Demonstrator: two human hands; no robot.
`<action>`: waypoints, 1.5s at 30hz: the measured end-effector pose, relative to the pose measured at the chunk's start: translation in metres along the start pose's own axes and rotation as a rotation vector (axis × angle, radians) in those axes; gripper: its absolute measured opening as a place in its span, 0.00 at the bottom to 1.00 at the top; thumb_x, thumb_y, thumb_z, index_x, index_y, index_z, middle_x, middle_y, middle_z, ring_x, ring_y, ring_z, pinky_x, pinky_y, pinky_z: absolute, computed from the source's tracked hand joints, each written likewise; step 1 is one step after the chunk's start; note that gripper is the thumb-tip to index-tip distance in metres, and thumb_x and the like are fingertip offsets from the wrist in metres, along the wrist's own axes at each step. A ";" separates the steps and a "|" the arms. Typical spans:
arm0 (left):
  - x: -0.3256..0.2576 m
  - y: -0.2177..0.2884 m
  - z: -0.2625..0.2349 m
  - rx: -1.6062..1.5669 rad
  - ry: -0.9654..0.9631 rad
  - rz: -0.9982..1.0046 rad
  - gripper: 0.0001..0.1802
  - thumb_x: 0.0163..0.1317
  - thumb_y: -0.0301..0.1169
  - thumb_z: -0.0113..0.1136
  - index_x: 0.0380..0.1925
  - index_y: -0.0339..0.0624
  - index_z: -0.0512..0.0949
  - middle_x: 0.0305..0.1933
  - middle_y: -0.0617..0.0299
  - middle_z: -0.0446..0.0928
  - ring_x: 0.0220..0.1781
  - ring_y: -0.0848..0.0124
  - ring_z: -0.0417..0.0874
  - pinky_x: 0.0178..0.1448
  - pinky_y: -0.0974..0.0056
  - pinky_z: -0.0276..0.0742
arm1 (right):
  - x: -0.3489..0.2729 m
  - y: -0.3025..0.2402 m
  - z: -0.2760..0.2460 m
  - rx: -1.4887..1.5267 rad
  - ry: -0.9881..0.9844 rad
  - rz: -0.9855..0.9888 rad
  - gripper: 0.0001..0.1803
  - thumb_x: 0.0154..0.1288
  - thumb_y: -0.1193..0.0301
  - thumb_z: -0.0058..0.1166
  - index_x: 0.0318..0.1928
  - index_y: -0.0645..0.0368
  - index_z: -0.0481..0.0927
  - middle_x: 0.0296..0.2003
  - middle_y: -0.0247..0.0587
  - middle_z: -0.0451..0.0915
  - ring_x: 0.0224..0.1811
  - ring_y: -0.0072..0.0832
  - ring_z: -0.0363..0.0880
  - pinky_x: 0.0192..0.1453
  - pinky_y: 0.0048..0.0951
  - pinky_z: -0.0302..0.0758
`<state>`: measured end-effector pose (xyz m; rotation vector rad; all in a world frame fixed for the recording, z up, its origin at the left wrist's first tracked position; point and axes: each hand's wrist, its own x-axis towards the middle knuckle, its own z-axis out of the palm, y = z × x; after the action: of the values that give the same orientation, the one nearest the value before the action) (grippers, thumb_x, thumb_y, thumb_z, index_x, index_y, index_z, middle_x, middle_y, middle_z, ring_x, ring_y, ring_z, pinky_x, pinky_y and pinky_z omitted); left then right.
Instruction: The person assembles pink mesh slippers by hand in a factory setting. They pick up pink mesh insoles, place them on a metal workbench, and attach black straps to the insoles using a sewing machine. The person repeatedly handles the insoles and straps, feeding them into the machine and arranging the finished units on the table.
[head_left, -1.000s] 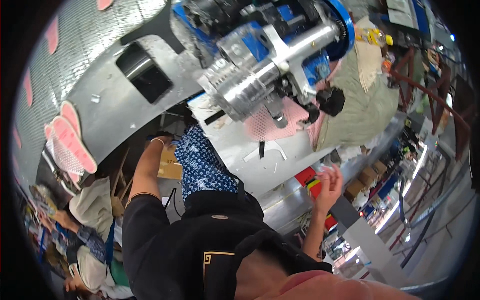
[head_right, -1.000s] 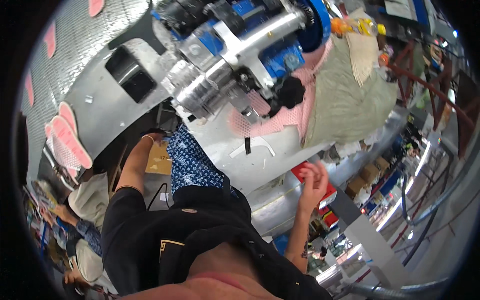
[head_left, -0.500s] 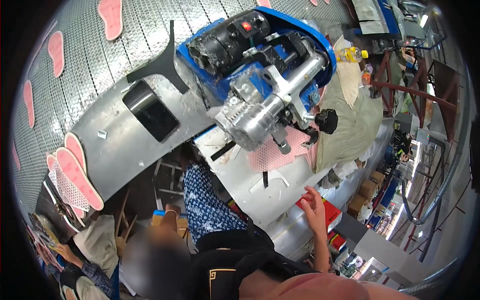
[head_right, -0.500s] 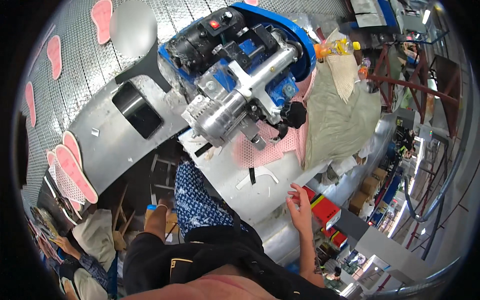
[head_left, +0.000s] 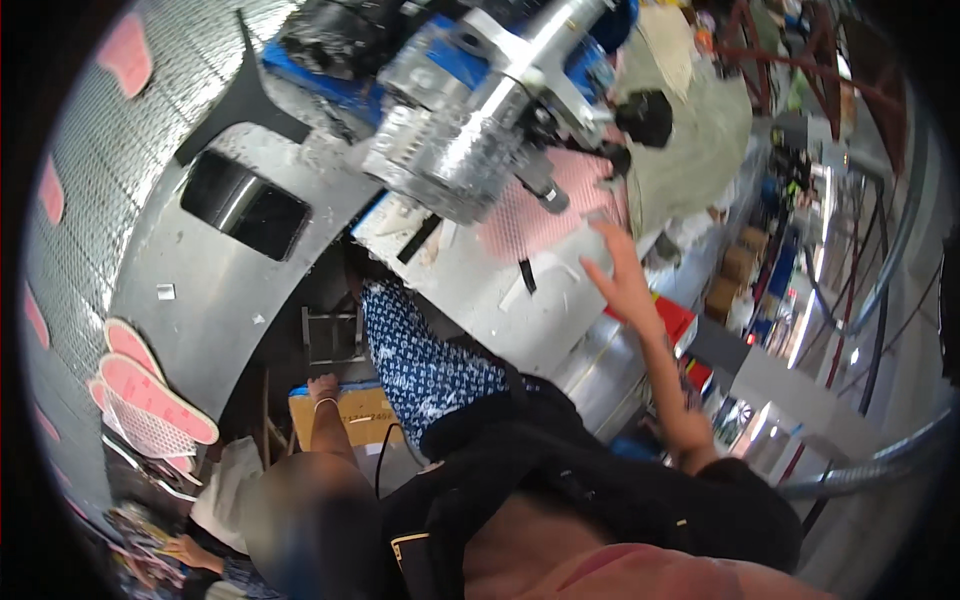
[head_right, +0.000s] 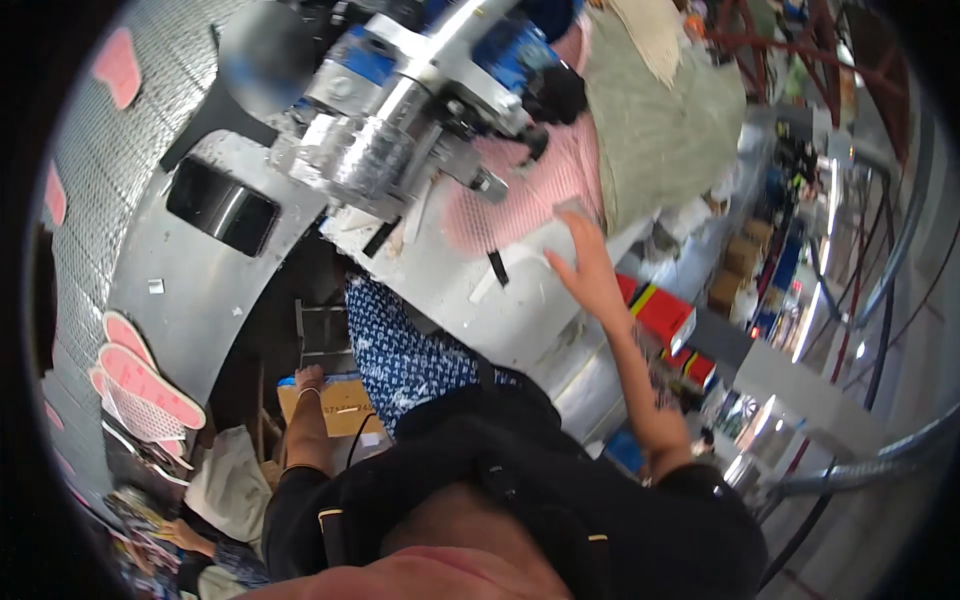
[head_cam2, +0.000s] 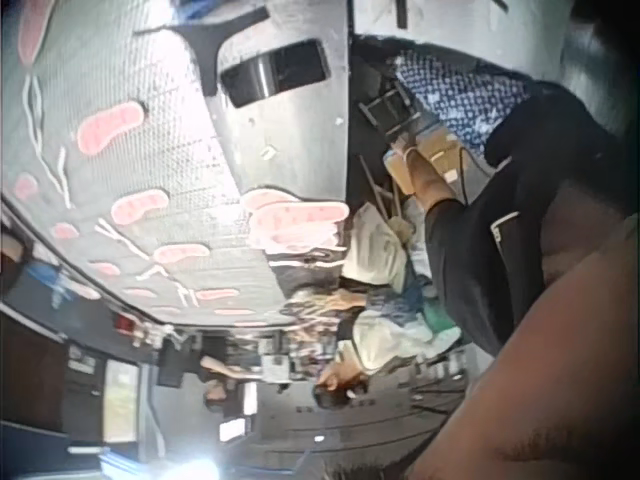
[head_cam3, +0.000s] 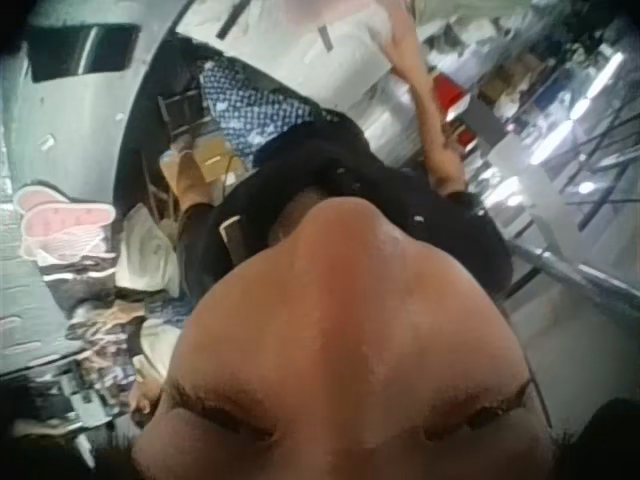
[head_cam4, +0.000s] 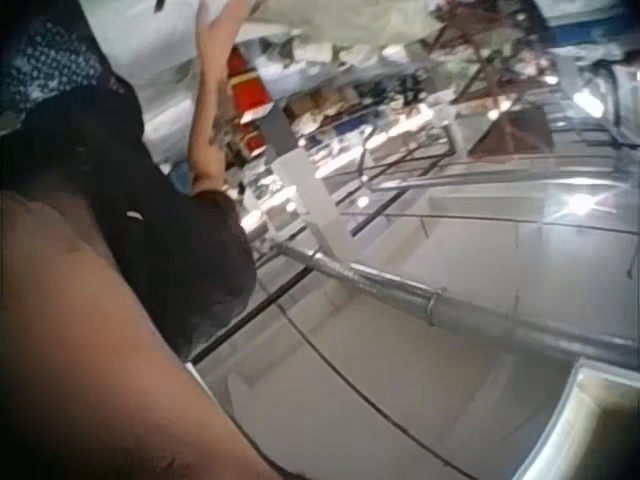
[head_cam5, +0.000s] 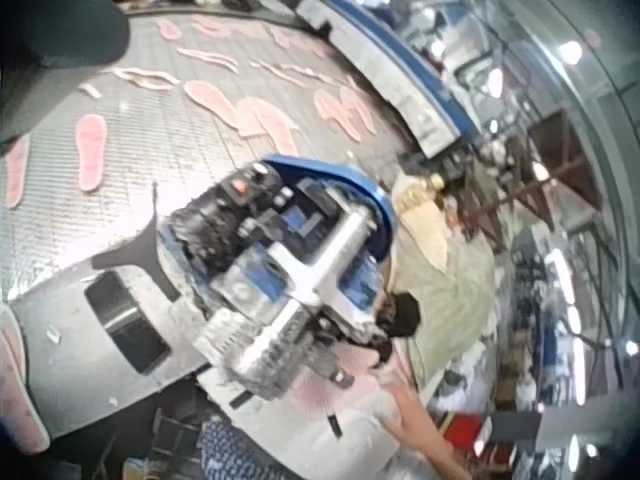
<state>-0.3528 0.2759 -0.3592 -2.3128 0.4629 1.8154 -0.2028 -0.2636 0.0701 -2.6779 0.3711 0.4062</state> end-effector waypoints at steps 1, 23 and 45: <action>-0.002 -0.005 0.009 0.042 0.032 0.012 0.11 0.62 0.38 0.54 0.41 0.56 0.83 0.46 0.63 0.83 0.56 0.63 0.80 0.61 0.53 0.68 | 0.007 0.005 0.003 -0.020 0.033 -0.005 0.30 0.60 0.69 0.58 0.61 0.64 0.65 0.59 0.54 0.68 0.63 0.48 0.64 0.68 0.40 0.60; -0.215 -0.011 -0.251 -1.279 0.230 0.182 0.16 0.66 0.27 0.52 0.53 0.38 0.74 0.41 0.65 0.79 0.39 0.78 0.79 0.41 0.74 0.73 | 0.029 0.070 0.042 0.811 0.658 0.371 0.07 0.56 0.73 0.62 0.34 0.62 0.79 0.25 0.39 0.77 0.27 0.31 0.74 0.36 0.30 0.72; -0.384 0.197 -0.384 -1.181 0.151 1.197 0.40 0.68 0.42 0.55 0.72 0.43 0.47 0.72 0.50 0.55 0.68 0.61 0.64 0.66 0.59 0.67 | -0.077 -0.133 0.010 0.441 0.820 -0.344 0.07 0.52 0.75 0.60 0.33 0.61 0.76 0.41 0.45 0.76 0.48 0.44 0.73 0.55 0.39 0.68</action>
<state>-0.1498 0.0229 0.1192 -3.2797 1.2790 3.0293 -0.2343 -0.1265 0.1331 -2.2760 0.1786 -0.8044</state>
